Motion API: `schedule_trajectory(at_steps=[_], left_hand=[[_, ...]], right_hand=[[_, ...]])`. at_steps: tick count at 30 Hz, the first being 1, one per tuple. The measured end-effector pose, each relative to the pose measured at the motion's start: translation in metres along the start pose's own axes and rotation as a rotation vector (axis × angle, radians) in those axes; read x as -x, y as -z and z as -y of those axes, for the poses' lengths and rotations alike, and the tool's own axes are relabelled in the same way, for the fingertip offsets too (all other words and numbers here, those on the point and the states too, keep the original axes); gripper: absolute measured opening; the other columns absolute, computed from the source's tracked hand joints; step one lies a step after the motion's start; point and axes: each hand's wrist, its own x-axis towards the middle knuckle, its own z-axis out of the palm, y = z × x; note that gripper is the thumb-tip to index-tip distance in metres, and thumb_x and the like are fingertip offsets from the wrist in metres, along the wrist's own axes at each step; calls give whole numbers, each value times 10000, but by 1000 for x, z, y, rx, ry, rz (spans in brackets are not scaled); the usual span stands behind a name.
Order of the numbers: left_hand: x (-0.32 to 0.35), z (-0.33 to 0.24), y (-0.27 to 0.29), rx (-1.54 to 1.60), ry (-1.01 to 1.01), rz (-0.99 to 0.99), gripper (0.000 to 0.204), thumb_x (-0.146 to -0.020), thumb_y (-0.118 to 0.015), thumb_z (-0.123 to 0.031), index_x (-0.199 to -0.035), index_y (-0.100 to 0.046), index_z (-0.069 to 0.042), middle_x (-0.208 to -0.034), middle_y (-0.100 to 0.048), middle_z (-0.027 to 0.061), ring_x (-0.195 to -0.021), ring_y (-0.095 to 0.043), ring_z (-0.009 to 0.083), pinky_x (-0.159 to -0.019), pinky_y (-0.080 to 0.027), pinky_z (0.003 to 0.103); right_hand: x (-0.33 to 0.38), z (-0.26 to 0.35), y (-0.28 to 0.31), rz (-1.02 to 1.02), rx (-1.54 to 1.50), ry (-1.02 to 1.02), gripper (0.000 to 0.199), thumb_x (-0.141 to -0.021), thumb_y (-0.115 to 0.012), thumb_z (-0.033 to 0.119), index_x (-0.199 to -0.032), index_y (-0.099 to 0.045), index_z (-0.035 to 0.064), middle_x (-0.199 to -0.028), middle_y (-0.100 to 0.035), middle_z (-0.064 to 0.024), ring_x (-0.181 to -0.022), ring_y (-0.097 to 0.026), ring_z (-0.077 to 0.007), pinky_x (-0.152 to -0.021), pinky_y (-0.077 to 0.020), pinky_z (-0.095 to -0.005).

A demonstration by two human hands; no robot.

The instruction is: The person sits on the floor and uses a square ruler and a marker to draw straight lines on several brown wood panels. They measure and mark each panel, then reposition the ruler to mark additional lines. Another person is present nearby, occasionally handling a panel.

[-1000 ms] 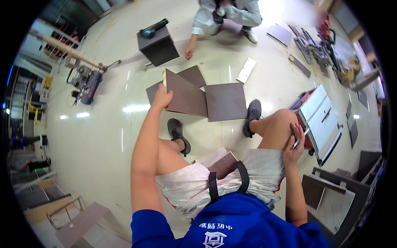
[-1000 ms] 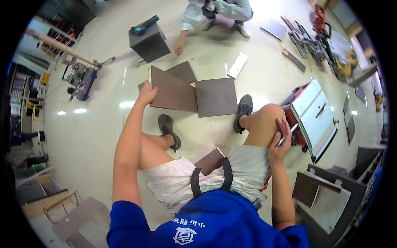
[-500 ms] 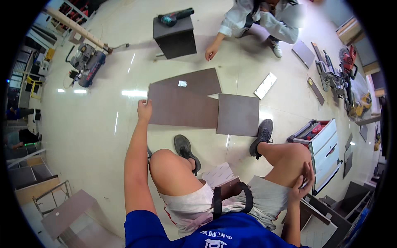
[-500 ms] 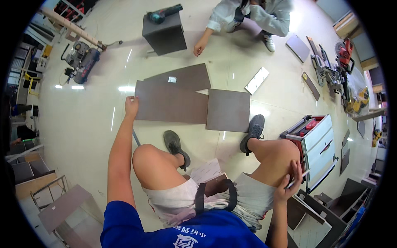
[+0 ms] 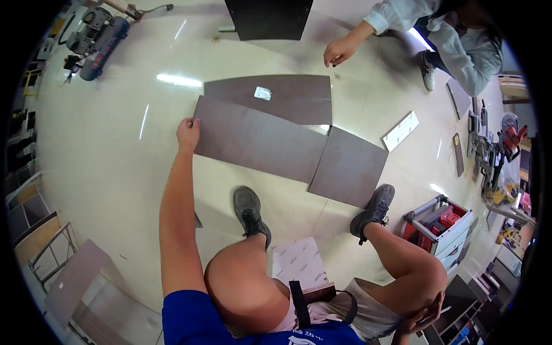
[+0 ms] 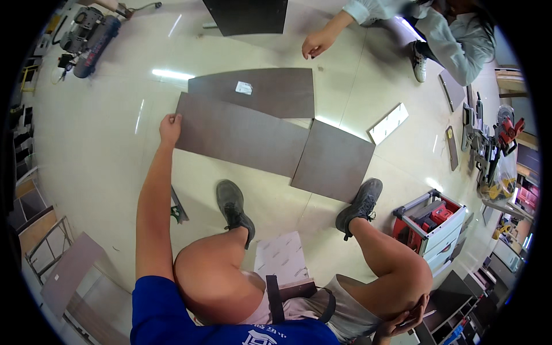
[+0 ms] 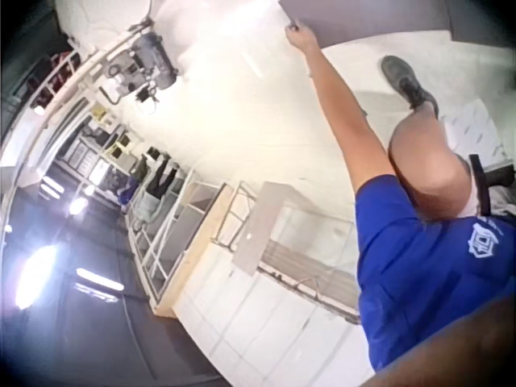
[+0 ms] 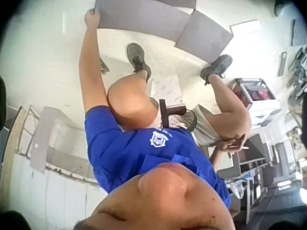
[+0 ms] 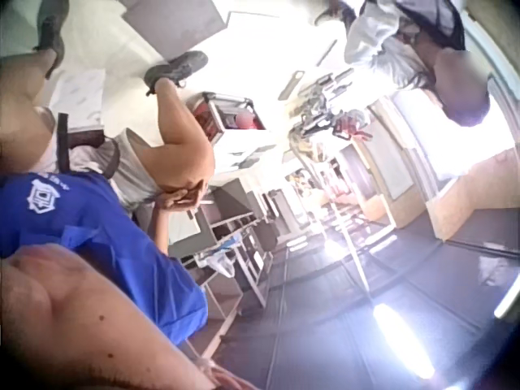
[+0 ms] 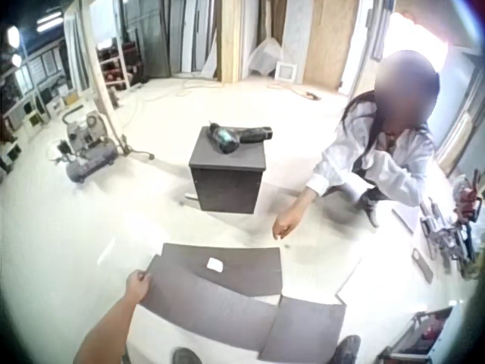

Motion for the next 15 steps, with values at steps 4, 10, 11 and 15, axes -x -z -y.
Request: schedule_trajectory(at_steps=[4,10,11,15], left_hand=[[-4,-22,-77,-33,-50,133,384,-902,-678,-345,-1042,-690,13,-990,-731,203,-935,-699,375,-859,-531,435],[-4,13,-21,-199,25,78,428,-840,-697,-394,-938,-732,21,-954,-723,235,-958,-689,404,-883,-526,445],[-9,16,-17,-172,37,60,430,-836,-701,-397,-936,-736,20,-949,-725,234,-959,-691,401,-884,-528,440],[-11,-10,-19,-22,136,-9,427,-818,-752,-390,-942,-744,19,-957,-731,233,-960,-702,388,-891,-533,434]], right_hand=[[-3,29,15,-27,183,-5,424,-1055,-393,235,-1390,-375,-23,-1497,-411,-282,-1392,-400,-435,-1173,-276,-525],[-11,15,-5,77,178,14,417,-1058,-388,246,-1380,-388,-20,-1502,-407,-284,-1393,-399,-433,-1172,-277,-520],[-1,18,-9,72,186,12,416,-1059,-387,248,-1378,-390,-20,-1503,-406,-284,-1393,-399,-433,-1171,-277,-519],[2,22,-7,69,215,20,416,-1059,-388,250,-1375,-395,-20,-1504,-406,-284,-1395,-399,-430,-1172,-276,-516]])
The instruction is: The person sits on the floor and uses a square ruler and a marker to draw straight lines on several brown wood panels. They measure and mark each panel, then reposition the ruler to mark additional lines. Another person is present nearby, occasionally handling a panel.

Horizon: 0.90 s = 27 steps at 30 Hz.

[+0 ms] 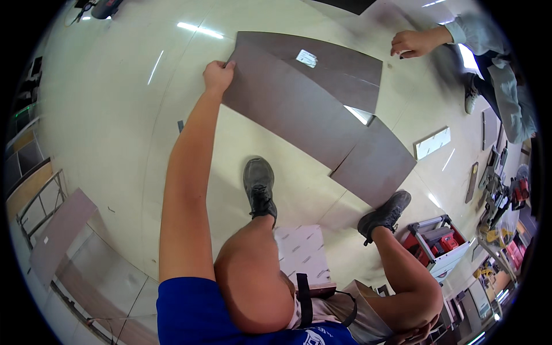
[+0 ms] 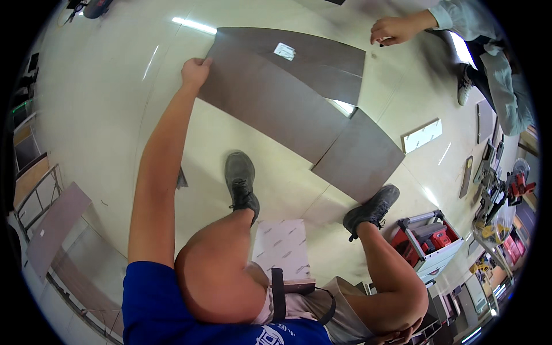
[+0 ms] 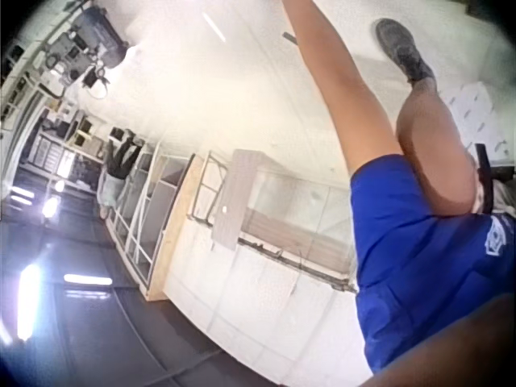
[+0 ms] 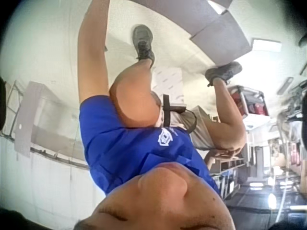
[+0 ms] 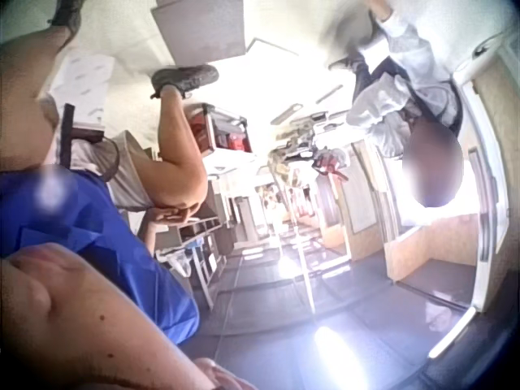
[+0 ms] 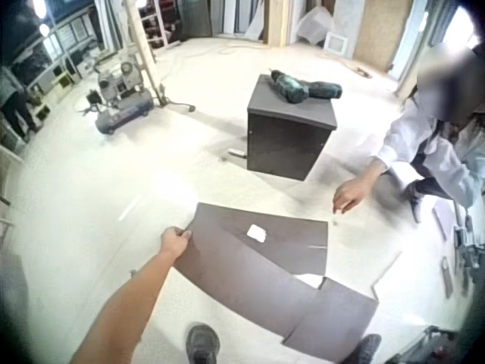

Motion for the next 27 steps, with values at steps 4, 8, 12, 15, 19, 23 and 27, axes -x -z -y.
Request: schedule_trajectory(at_steps=[4,8,12,15,19,23,27], left_hand=[[-4,-33,-8,8,55,50,456,-815,-777,-391,-1014,-730,16,-1000,-735,218,-987,-704,361,-902,-536,419],[-8,-33,-12,-30,9,156,485,-846,-750,-389,-1097,-705,23,-1064,-730,208,-1025,-698,336,-910,-536,403],[2,12,-13,48,-147,123,489,-836,-759,-342,-1166,-666,7,-1122,-713,211,-1074,-685,317,-953,-523,386],[17,53,18,238,-87,-66,511,-840,-762,-286,-1229,-618,12,-1146,-686,219,-1067,-672,332,-949,-522,408],[129,240,103,-260,235,-328,623,-804,-778,-292,-1294,-559,25,-1217,-629,252,-1161,-595,418,-1015,-474,477],[197,237,75,-457,442,146,666,-817,-773,-406,-1317,-531,-38,-1316,-545,251,-1200,-560,432,-971,-496,507],[219,241,95,-494,489,56,537,-821,-775,-384,-1195,-586,-48,-1233,-608,230,-1124,-612,421,-927,-516,505]], right_hand=[[-9,-3,4,23,6,10,415,-1060,-390,253,-1372,-400,-21,-1506,-406,-284,-1396,-399,-427,-1173,-275,-514],[-8,-2,8,27,25,18,415,-1060,-391,256,-1369,-405,-21,-1507,-406,-284,-1398,-399,-424,-1174,-274,-511],[-13,-1,10,46,34,30,415,-1060,-392,258,-1366,-410,-21,-1509,-405,-283,-1399,-398,-421,-1174,-273,-508],[-19,-3,10,56,38,41,415,-1060,-393,261,-1364,-413,-22,-1510,-405,-283,-1400,-398,-419,-1175,-272,-506],[-31,-9,-6,120,-18,54,408,-1060,-393,259,-1359,-417,-18,-1512,-404,-283,-1402,-396,-419,-1175,-269,-508],[-6,10,6,103,-16,90,382,-1060,-391,249,-1345,-422,-4,-1516,-398,-284,-1406,-389,-426,-1176,-260,-518],[-4,5,4,191,-111,155,356,-1059,-388,238,-1330,-427,10,-1521,-392,-286,-1410,-382,-433,-1176,-251,-529]])
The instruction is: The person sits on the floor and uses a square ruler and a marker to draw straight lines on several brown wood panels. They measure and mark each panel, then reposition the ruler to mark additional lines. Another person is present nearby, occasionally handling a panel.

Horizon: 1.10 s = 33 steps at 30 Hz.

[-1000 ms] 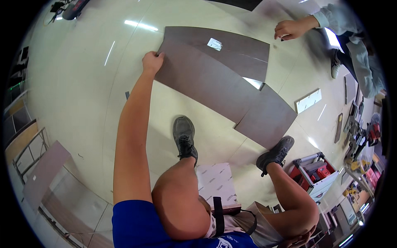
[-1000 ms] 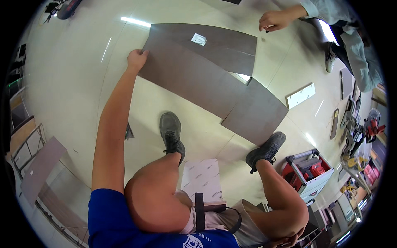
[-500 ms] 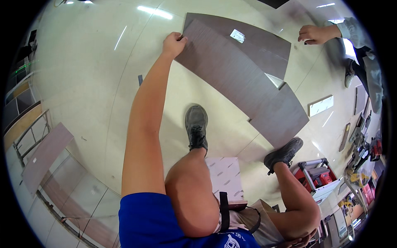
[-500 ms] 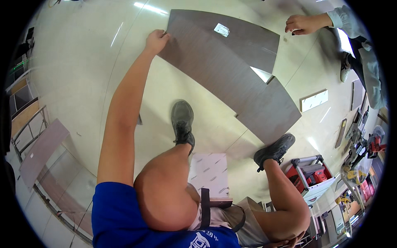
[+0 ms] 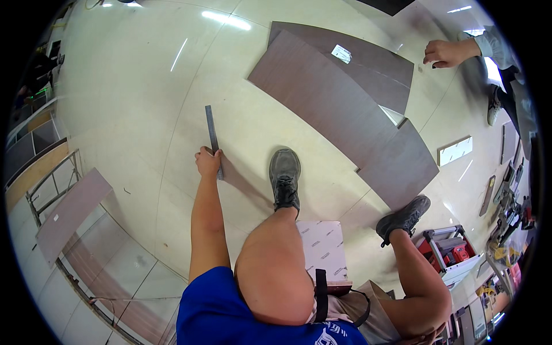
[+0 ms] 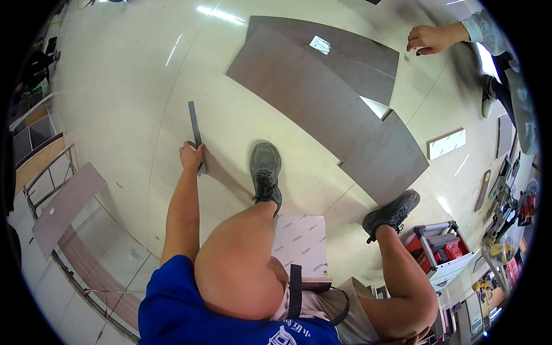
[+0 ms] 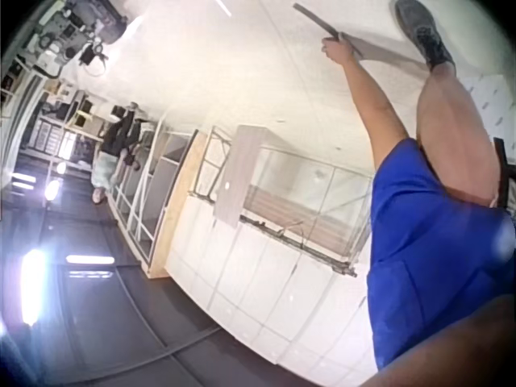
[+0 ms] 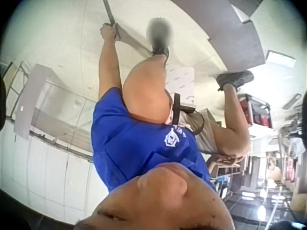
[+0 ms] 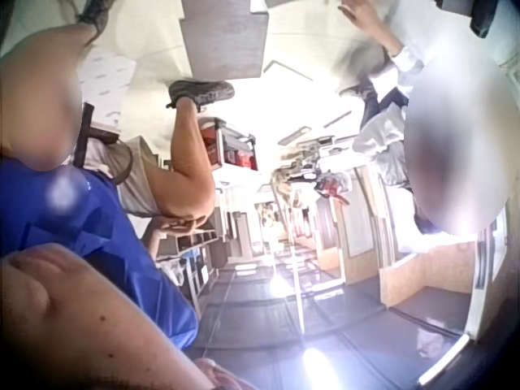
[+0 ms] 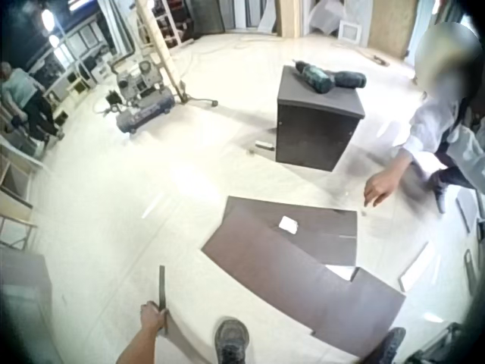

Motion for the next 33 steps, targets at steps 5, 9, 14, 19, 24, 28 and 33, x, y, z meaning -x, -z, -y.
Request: schedule_trajectory(at_steps=[5,9,14,19,24,28,33], left_hand=[[-6,-63,-48,-45,-220,93,409,-857,-712,-398,-1069,-659,-52,-1047,-710,186,-1027,-670,397,-886,-527,522],[-13,-56,-52,-108,-360,151,412,-914,-617,-396,-1111,-592,-35,-1063,-710,210,-997,-674,432,-863,-520,548],[4,-77,20,68,-519,118,315,-937,-651,-302,-986,-533,-15,-885,-703,189,-820,-682,404,-716,-526,482],[76,-224,61,74,-944,225,325,-899,-718,-266,-901,-512,-14,-755,-671,168,-693,-653,386,-636,-506,448],[171,-404,23,48,-1255,702,335,-874,-752,-253,-987,-564,0,-787,-689,194,-751,-683,386,-667,-527,433],[214,-462,-20,29,-1137,901,297,-874,-751,-212,-1036,-612,-5,-840,-704,188,-756,-695,342,-692,-531,405],[250,-453,-66,-57,-1147,897,266,-886,-751,-185,-999,-608,9,-727,-676,138,-631,-675,193,-595,-524,353]], right_hand=[[29,10,26,-50,28,-26,324,-1059,-385,225,-1312,-434,28,-1527,-385,-287,-1415,-373,-442,-1177,-239,-542],[28,4,28,-121,175,-130,300,-1058,-383,214,-1298,-439,43,-1532,-380,-288,-1419,-365,-450,-1177,-230,-553],[-9,-15,6,-88,116,-170,271,-1057,-379,201,-1280,-445,61,-1538,-372,-289,-1424,-356,-459,-1178,-218,-566],[10,-16,26,-94,131,-221,251,-1047,-368,200,-1270,-421,96,-1523,-391,-287,-1425,-336,-493,-1165,-202,-623],[13,-8,37,-74,84,-215,235,-1043,-365,191,-1255,-423,106,-1523,-402,-269,-1422,-331,-506,-1161,-208,-634],[-5,-40,18,-43,59,-210,219,-1044,-372,218,-1235,-410,118,-1504,-433,-258,-1406,-347,-515,-1150,-226,-648],[27,-31,45,-21,19,-250,195,-1037,-358,194,-1221,-372,128,-1534,-398,-219,-1419,-315,-515,-1140,-237,-655]])
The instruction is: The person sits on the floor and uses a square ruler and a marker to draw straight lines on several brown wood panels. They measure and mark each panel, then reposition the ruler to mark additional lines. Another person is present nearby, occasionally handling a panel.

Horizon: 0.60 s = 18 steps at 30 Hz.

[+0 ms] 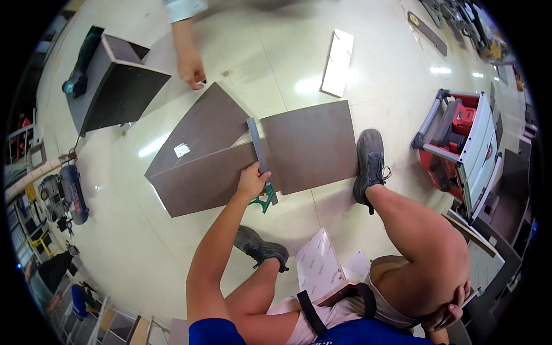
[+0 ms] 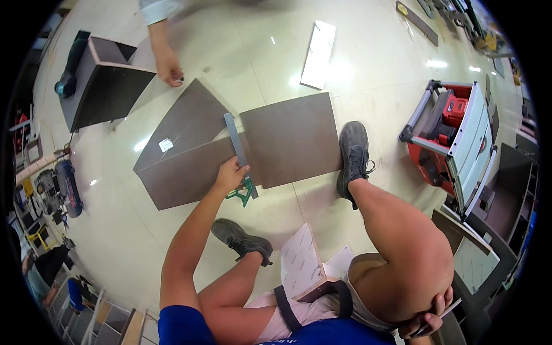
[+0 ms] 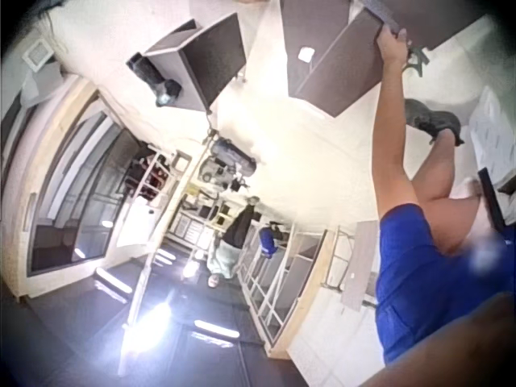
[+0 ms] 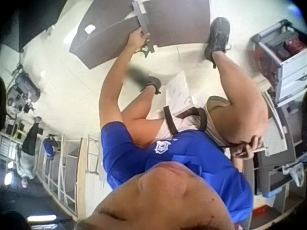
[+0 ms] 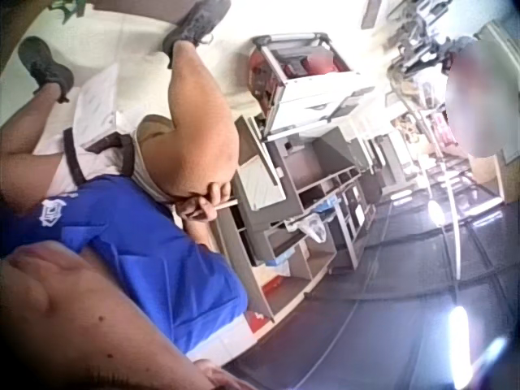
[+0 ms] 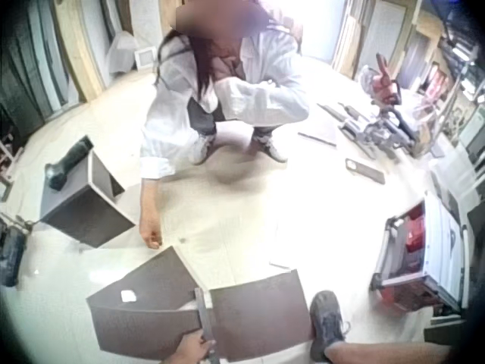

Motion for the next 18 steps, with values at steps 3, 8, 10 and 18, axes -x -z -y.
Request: schedule_trajectory(at_steps=[3,8,10,18], left_hand=[[-5,12,-1,23,69,-43,273,-859,-764,-181,-982,-618,14,-834,-695,164,-766,-690,328,-709,-531,404],[-29,-20,-12,-56,72,-1,273,-846,-773,-172,-962,-616,19,-847,-694,166,-777,-690,331,-718,-532,406],[-31,-14,-16,-54,91,-7,272,-843,-775,-169,-956,-617,21,-839,-693,168,-775,-690,333,-718,-533,407],[-27,-16,-23,-91,124,-23,269,-845,-769,-166,-941,-612,29,-820,-690,178,-771,-696,343,-709,-533,412]], right_hand=[[6,-18,8,-8,-23,17,196,-1036,-348,197,-1220,-363,130,-1559,-357,-217,-1429,-285,-524,-1147,-227,-650],[4,-31,12,-40,21,-35,189,-1036,-352,208,-1207,-373,131,-1564,-343,-224,-1438,-275,-521,-1157,-214,-639],[4,-38,9,-37,7,-56,192,-1035,-353,209,-1209,-374,131,-1562,-345,-225,-1438,-276,-520,-1158,-215,-638],[11,-36,5,-38,-7,-141,205,-1034,-355,215,-1222,-376,135,-1554,-354,-226,-1438,-281,-515,-1160,-217,-634]])
